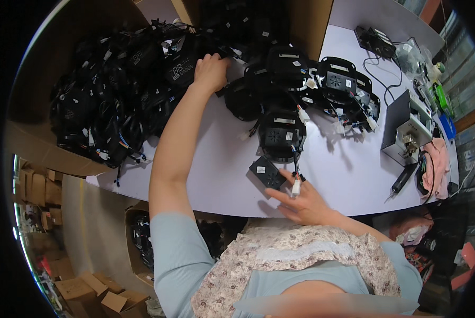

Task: The person assembles an electronic component by hand, joining a housing case and a back plate.

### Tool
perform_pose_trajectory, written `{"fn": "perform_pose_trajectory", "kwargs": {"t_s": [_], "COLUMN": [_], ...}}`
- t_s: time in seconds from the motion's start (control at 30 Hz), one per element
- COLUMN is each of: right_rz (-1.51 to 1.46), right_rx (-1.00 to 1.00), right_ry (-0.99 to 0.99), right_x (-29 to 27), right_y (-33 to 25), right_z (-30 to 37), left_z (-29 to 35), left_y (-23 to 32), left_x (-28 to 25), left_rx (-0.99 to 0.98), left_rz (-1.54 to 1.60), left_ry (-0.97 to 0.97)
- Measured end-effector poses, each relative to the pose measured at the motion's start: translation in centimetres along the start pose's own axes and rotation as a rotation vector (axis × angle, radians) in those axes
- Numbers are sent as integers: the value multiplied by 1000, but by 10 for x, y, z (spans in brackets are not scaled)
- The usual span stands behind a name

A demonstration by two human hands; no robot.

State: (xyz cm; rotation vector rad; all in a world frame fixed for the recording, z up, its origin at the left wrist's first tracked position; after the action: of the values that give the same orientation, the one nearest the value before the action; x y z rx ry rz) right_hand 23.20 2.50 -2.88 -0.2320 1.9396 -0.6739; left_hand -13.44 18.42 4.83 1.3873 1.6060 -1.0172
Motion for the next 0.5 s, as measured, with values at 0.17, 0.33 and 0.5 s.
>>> {"fn": "perform_pose_trajectory", "kwargs": {"t_s": [0.17,0.33,0.5], "right_rz": [60,29,40], "right_rx": [-35,-48,-38], "right_ry": [-18,-11,-6], "right_x": [4,3,-2], "right_y": [3,6,8], "right_z": [-6,-8,-6], "left_z": [0,58,90], "left_y": [-13,-31,-10], "left_x": [15,13,-21], "left_rx": [-31,51,68], "left_rz": [-184,-217,-153], "left_ry": [-274,-208,-319]}}
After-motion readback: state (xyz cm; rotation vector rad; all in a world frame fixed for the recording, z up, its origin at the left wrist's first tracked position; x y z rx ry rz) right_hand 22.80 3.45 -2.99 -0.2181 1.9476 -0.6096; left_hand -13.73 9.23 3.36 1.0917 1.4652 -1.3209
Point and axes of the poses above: each hand's wrist, its own z-axis away from the middle knuckle, its own x-axis out of the palm, y = z × x, the point moved 3 cm from there along -z, towards the middle knuckle, and after that the axes turned 1 degree about -y, right-handed, at the moved point
